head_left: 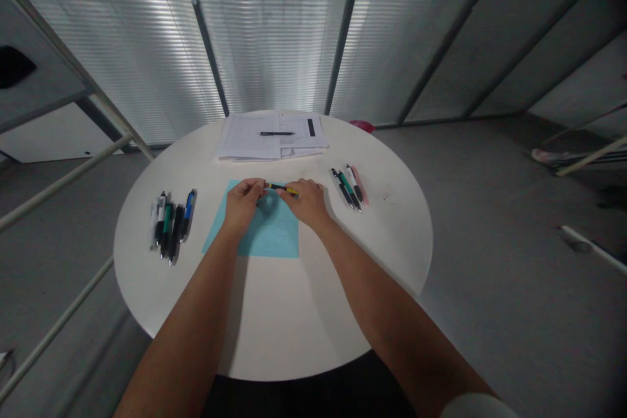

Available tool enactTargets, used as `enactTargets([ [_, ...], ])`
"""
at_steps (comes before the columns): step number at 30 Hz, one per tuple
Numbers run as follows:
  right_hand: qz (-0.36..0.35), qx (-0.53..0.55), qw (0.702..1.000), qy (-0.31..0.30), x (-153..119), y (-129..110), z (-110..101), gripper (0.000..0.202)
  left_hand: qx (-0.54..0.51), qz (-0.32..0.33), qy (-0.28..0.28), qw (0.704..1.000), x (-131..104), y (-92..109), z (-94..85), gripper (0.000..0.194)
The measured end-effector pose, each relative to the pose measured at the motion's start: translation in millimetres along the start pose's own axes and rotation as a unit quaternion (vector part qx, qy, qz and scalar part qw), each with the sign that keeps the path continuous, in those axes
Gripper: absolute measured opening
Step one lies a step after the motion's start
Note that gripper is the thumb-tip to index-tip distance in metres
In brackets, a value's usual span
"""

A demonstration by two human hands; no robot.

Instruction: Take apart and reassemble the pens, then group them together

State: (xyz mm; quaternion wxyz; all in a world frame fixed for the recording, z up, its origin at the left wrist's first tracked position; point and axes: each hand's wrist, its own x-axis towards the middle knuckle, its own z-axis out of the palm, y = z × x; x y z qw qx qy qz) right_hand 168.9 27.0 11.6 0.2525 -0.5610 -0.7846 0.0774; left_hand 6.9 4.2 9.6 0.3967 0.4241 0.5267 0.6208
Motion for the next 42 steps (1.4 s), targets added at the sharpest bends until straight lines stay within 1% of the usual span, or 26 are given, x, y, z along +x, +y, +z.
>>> enactTargets([
  [5, 0.003, 0.029, 1.000, 0.008, 1, 1, 3, 0.035, 0.039, -0.013, 0.000, 0.999, -1, 1, -1.6, 0.025],
  [13, 0.000, 0.045, 0.999, 0.016, 2, 3, 3, 0.034, 0.069, -0.006, -0.007, 0.998, 2, -3, -3.1, 0.026],
  [18, -0.016, 0.065, 0.998, 0.008, 3, 4, 6, 0.035, 0.089, 0.009, -0.029, 0.996, 1, -2, -4.8, 0.030],
  [20, -0.023, 0.075, 0.997, 0.004, 4, 5, 7, 0.037, 0.087, 0.009, -0.032, 0.996, -1, 1, -4.6, 0.030],
  [25, -0.035, 0.092, 0.995, 0.003, 4, 6, 8, 0.037, 0.034, 0.001, -0.029, 0.999, -2, 4, -2.7, 0.025],
  [29, -0.037, 0.092, 0.995, -0.005, 4, 6, 7, 0.038, 0.033, 0.002, -0.022, 0.999, -2, 4, -2.3, 0.019],
  [33, -0.037, 0.100, 0.994, -0.008, 4, 5, 5, 0.039, 0.030, 0.005, -0.030, 0.999, -3, 6, -2.0, 0.019],
  [37, -0.041, 0.126, 0.991, 0.000, 5, 6, 5, 0.036, 0.012, 0.004, -0.034, 0.999, -1, 3, -3.8, 0.020],
  [39, -0.032, 0.138, 0.990, 0.004, 7, 8, 7, 0.036, 0.001, 0.026, -0.022, 0.999, 1, 1, -7.2, 0.020],
  [40, -0.026, 0.144, 0.989, 0.004, 7, 9, 8, 0.037, 0.010, 0.051, -0.010, 0.999, 1, 0, -9.4, 0.021],
  [41, -0.021, 0.151, 0.988, 0.004, 8, 10, 9, 0.038, 0.036, 0.080, 0.009, 0.996, 2, 0, -11.9, 0.022],
  [42, -0.017, 0.158, 0.987, 0.006, 9, 11, 10, 0.039, 0.089, 0.108, 0.031, 0.990, 2, 0, -14.4, 0.023],
])
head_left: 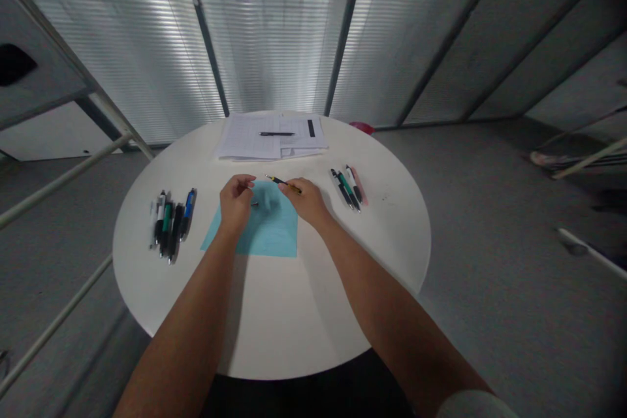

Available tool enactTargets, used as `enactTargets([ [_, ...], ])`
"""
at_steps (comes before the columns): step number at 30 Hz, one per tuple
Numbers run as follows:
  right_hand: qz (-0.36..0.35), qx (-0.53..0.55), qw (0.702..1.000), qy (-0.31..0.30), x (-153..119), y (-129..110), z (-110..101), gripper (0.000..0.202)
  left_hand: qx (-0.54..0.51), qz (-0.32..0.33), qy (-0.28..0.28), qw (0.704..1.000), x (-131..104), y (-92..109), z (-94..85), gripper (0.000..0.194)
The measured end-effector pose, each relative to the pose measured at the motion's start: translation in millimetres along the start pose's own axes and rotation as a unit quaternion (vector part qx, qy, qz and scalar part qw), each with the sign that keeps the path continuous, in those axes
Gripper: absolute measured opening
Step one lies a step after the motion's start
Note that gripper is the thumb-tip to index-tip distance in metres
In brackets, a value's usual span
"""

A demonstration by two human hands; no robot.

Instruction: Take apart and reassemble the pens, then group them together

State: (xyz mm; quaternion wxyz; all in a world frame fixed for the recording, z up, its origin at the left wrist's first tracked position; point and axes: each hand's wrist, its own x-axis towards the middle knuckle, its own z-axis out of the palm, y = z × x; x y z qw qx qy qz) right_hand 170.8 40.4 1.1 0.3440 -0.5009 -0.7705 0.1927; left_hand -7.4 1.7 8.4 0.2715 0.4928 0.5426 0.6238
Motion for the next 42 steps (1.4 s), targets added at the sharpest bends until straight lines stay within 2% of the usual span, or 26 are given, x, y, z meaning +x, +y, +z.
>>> enactTargets([
  [1, 0.001, 0.008, 1.000, 0.005, 0, 1, 1, 0.040, 0.076, 0.023, 0.014, 0.997, 0, 0, -2.4, 0.024],
  [3, 0.000, 0.025, 1.000, 0.016, 0, 2, 2, 0.041, 0.246, 0.042, 0.015, 0.968, -1, 1, -5.9, 0.023],
  [6, 0.000, 0.040, 0.999, 0.021, -1, 2, 1, 0.041, 0.391, 0.033, -0.051, 0.918, -4, 0, -7.1, 0.018],
  [9, 0.007, 0.046, 0.999, 0.019, -1, 1, 0, 0.041, 0.401, 0.030, -0.085, 0.912, -6, -5, -5.7, 0.013],
  [12, 0.009, 0.044, 0.999, 0.017, -1, 1, 0, 0.041, 0.388, 0.041, -0.084, 0.917, -6, -10, -4.9, 0.012],
  [17, 0.001, 0.043, 0.999, 0.019, 0, 3, 1, 0.042, 0.407, 0.050, -0.089, 0.908, -3, -13, -4.6, 0.016],
  [22, -0.006, 0.048, 0.999, 0.022, 0, 2, 2, 0.042, 0.326, 0.041, -0.054, 0.943, -1, -10, -3.1, 0.017],
  [25, -0.006, 0.041, 0.999, 0.019, -1, 2, 1, 0.041, 0.210, 0.033, -0.036, 0.976, -1, -6, -0.3, 0.019],
  [28, 0.000, 0.027, 1.000, 0.012, -2, 0, 0, 0.040, 0.086, 0.025, -0.003, 0.996, -1, 0, 3.5, 0.021],
  [32, 0.004, 0.005, 1.000, -0.004, -2, -2, -2, 0.040, -0.028, -0.030, 0.009, 0.999, 1, 2, 7.3, 0.021],
  [42, -0.011, -0.015, 1.000, -0.013, -2, 0, -1, 0.041, -0.179, -0.109, -0.039, 0.977, 2, -1, 10.7, 0.025],
])
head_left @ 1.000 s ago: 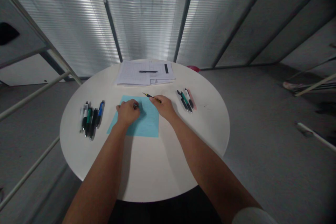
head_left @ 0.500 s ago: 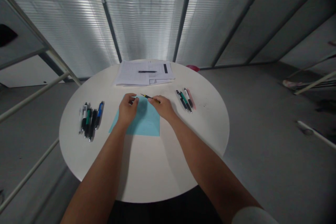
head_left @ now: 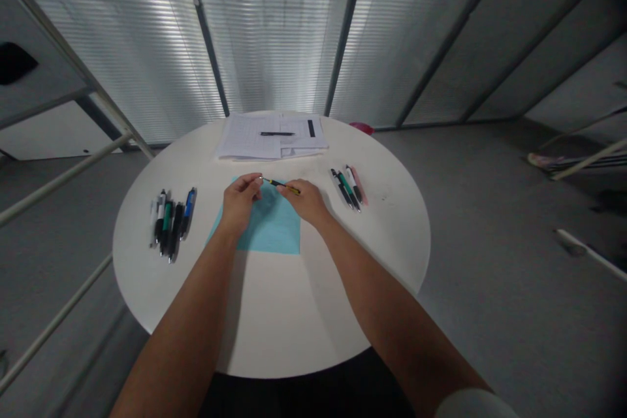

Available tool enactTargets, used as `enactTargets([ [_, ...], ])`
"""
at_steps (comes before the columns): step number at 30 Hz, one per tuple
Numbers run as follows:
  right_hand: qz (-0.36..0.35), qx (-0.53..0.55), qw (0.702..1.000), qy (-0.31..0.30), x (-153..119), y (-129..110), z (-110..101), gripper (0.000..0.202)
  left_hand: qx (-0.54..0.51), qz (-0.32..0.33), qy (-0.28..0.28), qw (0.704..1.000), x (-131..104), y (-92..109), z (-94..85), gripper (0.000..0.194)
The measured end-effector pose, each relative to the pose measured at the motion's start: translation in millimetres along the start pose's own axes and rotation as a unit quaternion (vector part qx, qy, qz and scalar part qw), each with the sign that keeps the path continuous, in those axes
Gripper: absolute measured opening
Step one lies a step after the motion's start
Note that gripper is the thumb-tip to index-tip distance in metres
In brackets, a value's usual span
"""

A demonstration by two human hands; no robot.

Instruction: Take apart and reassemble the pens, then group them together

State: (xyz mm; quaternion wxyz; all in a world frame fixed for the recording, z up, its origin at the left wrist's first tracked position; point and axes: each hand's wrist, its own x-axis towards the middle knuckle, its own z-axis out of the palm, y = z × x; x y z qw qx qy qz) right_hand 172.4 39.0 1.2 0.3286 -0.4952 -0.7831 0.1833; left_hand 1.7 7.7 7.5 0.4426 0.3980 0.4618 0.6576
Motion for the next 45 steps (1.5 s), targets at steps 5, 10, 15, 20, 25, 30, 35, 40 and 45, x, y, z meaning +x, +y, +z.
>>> enactTargets([
  [5, 0.005, -0.008, 1.000, 0.002, -1, -2, -1, 0.040, -0.040, -0.025, -0.004, 0.999, -2, 5, 1.0, 0.024],
  [10, -0.006, -0.024, 1.000, -0.010, -1, -3, -2, 0.040, -0.033, -0.031, -0.014, 0.999, -3, 4, 0.7, 0.021],
  [15, -0.008, -0.040, 0.999, -0.008, 0, -2, -1, 0.041, -0.066, -0.029, 0.001, 0.997, -1, 3, 0.9, 0.019],
  [20, -0.006, -0.068, 0.998, -0.012, -1, -4, -1, 0.040, -0.019, -0.024, -0.025, 0.999, 1, -2, -1.6, 0.019],
  [25, 0.001, -0.083, 0.996, 0.016, -2, -5, 0, 0.034, 0.035, -0.004, -0.037, 0.999, 3, -8, -3.6, 0.021],
  [30, -0.003, -0.085, 0.995, 0.054, -3, -4, -1, 0.029, 0.050, -0.006, -0.022, 0.998, 4, -11, -3.7, 0.022],
  [35, 0.003, -0.079, 0.994, 0.079, -3, -4, -1, 0.031, 0.068, -0.001, -0.031, 0.997, 4, -9, -3.3, 0.022],
  [40, -0.001, -0.068, 0.995, 0.070, -3, -4, -2, 0.029, 0.080, 0.000, -0.041, 0.996, 4, -11, -3.3, 0.022],
  [45, -0.025, -0.061, 0.996, 0.062, -2, 0, 0, 0.031, 0.069, -0.003, -0.046, 0.997, 5, -11, -2.5, 0.023],
])
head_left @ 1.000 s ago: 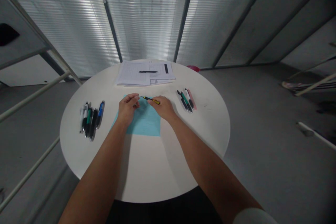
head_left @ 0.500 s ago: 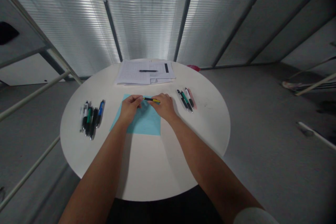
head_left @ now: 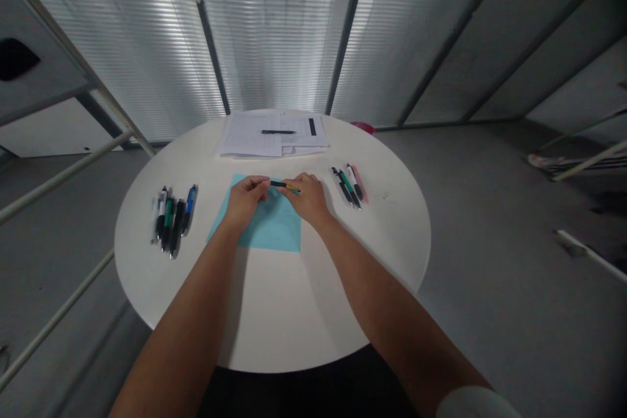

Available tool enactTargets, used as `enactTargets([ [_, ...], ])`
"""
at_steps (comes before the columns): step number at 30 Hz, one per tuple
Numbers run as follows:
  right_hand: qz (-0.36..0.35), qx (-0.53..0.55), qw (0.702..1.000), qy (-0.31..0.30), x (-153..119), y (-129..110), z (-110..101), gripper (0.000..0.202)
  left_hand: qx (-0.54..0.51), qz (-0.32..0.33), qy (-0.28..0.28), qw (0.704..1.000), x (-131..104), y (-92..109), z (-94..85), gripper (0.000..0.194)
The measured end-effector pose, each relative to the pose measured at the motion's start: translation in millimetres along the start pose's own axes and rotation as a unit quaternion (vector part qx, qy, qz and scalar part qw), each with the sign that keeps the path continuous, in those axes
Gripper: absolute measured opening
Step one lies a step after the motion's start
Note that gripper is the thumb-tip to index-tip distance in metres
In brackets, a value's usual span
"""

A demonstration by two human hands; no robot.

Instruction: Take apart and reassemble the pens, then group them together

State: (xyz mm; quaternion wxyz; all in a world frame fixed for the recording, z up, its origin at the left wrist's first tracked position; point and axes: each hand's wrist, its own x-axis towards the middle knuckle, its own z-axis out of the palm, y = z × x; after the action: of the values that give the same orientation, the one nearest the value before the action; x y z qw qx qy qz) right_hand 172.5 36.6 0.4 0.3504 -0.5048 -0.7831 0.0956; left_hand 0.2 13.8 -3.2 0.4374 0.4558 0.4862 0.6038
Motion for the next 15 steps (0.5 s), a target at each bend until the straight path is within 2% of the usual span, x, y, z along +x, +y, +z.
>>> enactTargets([
  [8, -0.029, 0.036, 0.997, -0.064, -0.3, -0.1, -1.4, 0.036, -0.001, -0.005, -0.011, 1.000, -5.1, 9.8, 0.3, 0.023],
  [15, 0.042, 0.115, 0.991, -0.057, -5.2, -6.0, -5.1, 0.030, -0.064, -0.031, -0.041, 0.997, -6.0, 7.4, -0.4, 0.029],
])
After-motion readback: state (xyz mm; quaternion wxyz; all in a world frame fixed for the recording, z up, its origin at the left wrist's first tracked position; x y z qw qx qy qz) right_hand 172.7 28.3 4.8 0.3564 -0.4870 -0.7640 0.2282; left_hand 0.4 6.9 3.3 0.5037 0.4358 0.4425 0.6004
